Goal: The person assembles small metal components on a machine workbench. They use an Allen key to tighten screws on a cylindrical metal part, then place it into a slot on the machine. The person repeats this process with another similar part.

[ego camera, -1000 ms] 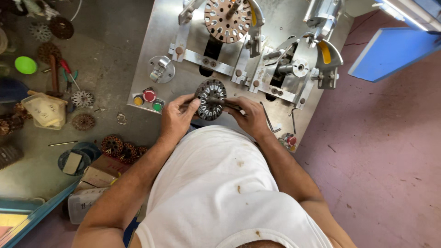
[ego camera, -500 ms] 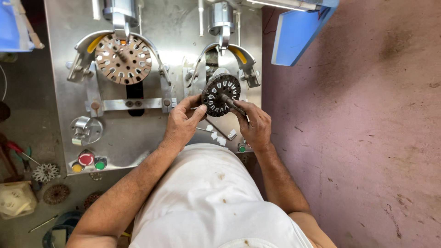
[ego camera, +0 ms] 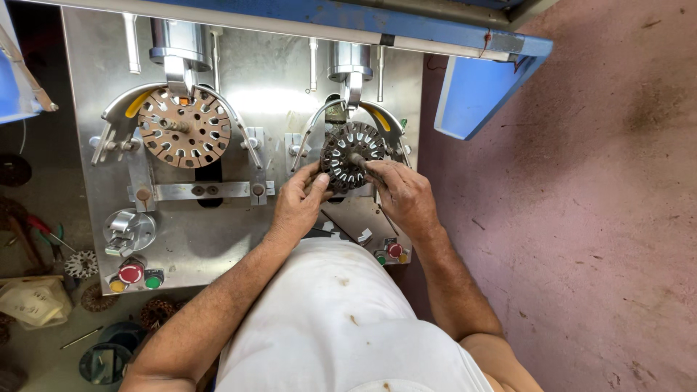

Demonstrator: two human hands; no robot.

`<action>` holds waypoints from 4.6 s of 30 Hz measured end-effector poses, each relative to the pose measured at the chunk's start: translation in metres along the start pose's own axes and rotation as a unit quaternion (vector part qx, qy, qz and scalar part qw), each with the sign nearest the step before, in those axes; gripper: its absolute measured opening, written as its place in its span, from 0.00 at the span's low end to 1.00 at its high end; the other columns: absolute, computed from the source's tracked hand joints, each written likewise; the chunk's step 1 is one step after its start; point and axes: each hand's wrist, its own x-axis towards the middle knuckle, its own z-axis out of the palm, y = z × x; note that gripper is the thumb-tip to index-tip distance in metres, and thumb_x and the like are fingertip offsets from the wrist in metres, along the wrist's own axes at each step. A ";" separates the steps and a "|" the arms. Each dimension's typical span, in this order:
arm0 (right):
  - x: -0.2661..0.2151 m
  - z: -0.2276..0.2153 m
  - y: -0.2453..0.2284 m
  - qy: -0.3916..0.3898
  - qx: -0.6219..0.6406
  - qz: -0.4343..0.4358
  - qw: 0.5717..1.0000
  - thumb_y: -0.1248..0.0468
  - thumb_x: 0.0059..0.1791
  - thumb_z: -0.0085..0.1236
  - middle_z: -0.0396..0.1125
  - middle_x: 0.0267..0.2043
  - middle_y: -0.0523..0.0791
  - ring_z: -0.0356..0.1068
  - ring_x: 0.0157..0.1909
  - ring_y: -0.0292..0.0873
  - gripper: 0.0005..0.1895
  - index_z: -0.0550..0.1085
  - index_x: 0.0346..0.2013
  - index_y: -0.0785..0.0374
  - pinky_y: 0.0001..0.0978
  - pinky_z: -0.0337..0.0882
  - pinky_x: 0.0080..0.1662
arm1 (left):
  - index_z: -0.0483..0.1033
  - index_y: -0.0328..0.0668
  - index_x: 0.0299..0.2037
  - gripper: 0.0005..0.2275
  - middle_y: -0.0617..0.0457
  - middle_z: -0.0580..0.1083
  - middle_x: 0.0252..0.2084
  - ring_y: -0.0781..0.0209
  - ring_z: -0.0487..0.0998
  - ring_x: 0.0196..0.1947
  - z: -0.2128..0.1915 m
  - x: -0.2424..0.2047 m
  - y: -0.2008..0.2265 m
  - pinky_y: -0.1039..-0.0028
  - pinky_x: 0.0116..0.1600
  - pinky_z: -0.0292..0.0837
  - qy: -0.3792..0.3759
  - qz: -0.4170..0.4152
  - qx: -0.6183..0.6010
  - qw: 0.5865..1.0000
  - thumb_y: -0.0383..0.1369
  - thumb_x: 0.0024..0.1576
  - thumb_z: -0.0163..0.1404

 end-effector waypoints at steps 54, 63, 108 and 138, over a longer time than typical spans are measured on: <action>0.030 0.032 0.014 -0.051 -0.043 0.054 0.996 0.63 0.46 0.71 0.67 0.66 0.46 0.62 0.71 0.50 0.16 0.78 0.47 0.58 0.43 0.70 0.66 | 0.66 0.41 0.66 0.26 0.45 0.75 0.55 0.55 0.74 0.59 -0.002 0.032 -0.004 0.66 0.63 0.66 -0.012 -0.073 0.131 0.989 0.51 0.67 0.33; 0.034 0.032 0.016 -0.056 -0.031 0.050 0.997 0.63 0.44 0.71 0.67 0.66 0.46 0.62 0.71 0.51 0.16 0.79 0.46 0.58 0.43 0.70 0.66 | 0.69 0.41 0.63 0.24 0.46 0.77 0.52 0.57 0.76 0.56 -0.005 0.031 -0.006 0.68 0.62 0.68 -0.024 -0.080 0.125 0.989 0.50 0.68 0.34; 0.033 0.033 0.009 -0.028 -0.071 0.054 0.996 0.59 0.46 0.70 0.69 0.64 0.48 0.65 0.69 0.51 0.16 0.79 0.47 0.57 0.44 0.70 0.65 | 0.69 0.40 0.62 0.24 0.45 0.75 0.52 0.53 0.75 0.56 -0.004 0.034 -0.008 0.64 0.62 0.67 -0.008 -0.041 0.159 0.986 0.49 0.68 0.34; 0.031 0.034 0.007 -0.020 -0.063 0.061 0.996 0.59 0.46 0.70 0.68 0.65 0.47 0.64 0.70 0.50 0.16 0.79 0.48 0.57 0.44 0.70 0.66 | 0.70 0.41 0.60 0.23 0.45 0.75 0.49 0.55 0.75 0.54 -0.005 0.034 -0.011 0.64 0.60 0.70 -0.017 -0.045 0.157 0.986 0.49 0.68 0.34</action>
